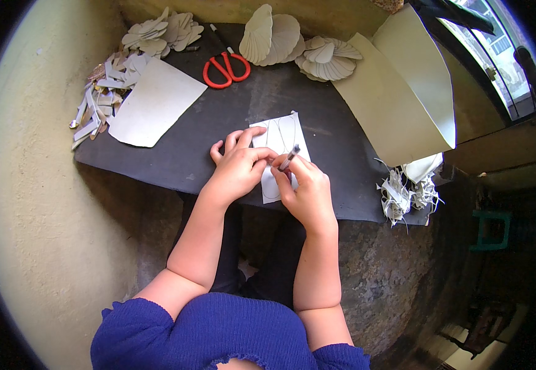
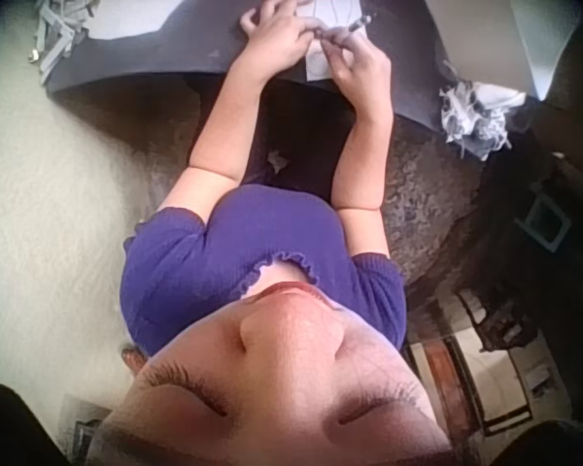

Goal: The person traces a purple template onto a white sheet of paper using a pen. They then pick up a larger white sheet of paper and hold it up to inspect it.

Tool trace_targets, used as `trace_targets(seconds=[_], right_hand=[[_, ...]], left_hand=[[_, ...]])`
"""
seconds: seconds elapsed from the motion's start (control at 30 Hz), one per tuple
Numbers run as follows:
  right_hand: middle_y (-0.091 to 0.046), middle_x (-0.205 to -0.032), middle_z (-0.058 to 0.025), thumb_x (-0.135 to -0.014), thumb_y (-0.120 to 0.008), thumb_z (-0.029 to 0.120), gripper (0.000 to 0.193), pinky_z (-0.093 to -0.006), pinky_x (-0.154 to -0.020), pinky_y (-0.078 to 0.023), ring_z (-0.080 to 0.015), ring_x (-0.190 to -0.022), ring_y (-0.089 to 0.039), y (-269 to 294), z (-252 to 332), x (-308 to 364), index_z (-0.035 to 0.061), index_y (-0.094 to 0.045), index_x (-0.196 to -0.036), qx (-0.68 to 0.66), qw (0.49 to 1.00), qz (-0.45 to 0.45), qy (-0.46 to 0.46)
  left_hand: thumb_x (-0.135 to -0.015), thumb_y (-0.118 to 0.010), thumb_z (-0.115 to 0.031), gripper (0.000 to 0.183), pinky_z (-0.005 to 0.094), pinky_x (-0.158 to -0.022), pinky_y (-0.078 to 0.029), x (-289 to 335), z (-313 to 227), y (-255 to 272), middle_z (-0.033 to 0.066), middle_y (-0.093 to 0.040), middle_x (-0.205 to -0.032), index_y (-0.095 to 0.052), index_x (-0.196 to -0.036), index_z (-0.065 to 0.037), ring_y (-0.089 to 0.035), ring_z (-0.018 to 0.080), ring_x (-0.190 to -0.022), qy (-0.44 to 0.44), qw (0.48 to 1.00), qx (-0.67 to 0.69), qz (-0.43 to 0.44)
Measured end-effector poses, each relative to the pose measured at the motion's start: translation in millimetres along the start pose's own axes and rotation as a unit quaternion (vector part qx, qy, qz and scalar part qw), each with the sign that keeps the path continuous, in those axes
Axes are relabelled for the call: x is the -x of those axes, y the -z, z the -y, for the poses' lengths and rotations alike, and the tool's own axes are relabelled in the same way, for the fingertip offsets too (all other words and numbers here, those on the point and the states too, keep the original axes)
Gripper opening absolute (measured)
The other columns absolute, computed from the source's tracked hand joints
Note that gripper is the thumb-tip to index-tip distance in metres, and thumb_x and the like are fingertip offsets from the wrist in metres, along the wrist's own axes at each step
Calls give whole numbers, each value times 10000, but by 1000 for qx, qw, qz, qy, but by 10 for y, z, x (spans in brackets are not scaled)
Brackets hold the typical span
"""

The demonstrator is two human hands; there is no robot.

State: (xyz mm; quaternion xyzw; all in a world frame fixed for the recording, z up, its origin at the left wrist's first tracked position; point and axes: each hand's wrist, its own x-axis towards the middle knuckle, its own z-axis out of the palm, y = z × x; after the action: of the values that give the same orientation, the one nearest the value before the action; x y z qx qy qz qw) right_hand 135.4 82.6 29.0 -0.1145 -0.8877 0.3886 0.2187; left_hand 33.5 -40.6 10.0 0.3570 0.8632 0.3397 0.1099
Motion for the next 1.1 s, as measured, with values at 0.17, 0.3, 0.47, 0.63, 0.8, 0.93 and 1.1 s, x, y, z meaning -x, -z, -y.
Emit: trace_targets(seconds=[0.17,0.3,0.47,0.63,0.8,0.93,1.1], right_hand=[[-716,-902,-96,-816,-718,84,110,-353,-705,-536,-285,-789,-684,28,18,-2,67,-687,-920,8,1000,11,-5],[-716,-903,-104,-818,-716,77,110,-349,-711,-541,-280,-795,-693,-22,-10,-5,60,-685,-922,-7,1000,-11,8],[-718,-913,-107,-825,-713,70,124,-346,-706,-545,-282,-804,-703,17,29,-5,56,-683,-944,-24,999,5,-23],[-718,-920,-110,-821,-719,65,152,-344,-706,-542,-284,-809,-706,21,11,-5,60,-684,-969,-19,1000,10,-20],[-717,-918,-112,-820,-720,67,156,-341,-711,-539,-281,-810,-706,-16,-26,-12,49,-683,-970,-14,1000,-10,14],[-723,-940,-97,-826,-707,47,154,-343,-722,-544,-274,-812,-705,20,25,-5,52,-688,-979,-28,999,12,-28],[-723,-943,-102,-826,-709,49,161,-340,-726,-544,-279,-808,-706,13,-3,-15,53,-693,-986,-15,1000,5,1]], left_hand=[[-868,-593,-137,200,629,-1059,-158,-2,-4,6,21,-475,-1420,-755,-915,-244,-356,291,-1321,-3,1000,1,-1],[-869,-592,-140,196,629,-1057,-160,-2,12,-14,22,-474,-1421,-755,-912,-241,-358,291,-1319,-5,1000,0,-10],[-860,-603,-131,205,629,-1059,-159,-4,7,3,21,-474,-1420,-755,-936,-245,-362,291,-1317,-4,1000,-5,0],[-859,-609,-129,214,614,-1071,-147,-5,8,4,15,-468,-1426,-752,-968,-243,-346,280,-1335,2,1000,-10,7],[-873,-609,-147,192,588,-1093,-127,-5,-11,29,13,-454,-1438,-748,-982,-225,-316,259,-1371,12,1000,-6,23],[-868,-612,-144,192,597,-1091,-128,-6,-14,45,19,-453,-1437,-742,-988,-218,-315,265,-1370,14,999,-3,28],[-868,-611,-141,188,598,-1089,-130,-6,-9,31,16,-450,-1437,-739,-985,-215,-312,268,-1369,10,1000,0,29]])
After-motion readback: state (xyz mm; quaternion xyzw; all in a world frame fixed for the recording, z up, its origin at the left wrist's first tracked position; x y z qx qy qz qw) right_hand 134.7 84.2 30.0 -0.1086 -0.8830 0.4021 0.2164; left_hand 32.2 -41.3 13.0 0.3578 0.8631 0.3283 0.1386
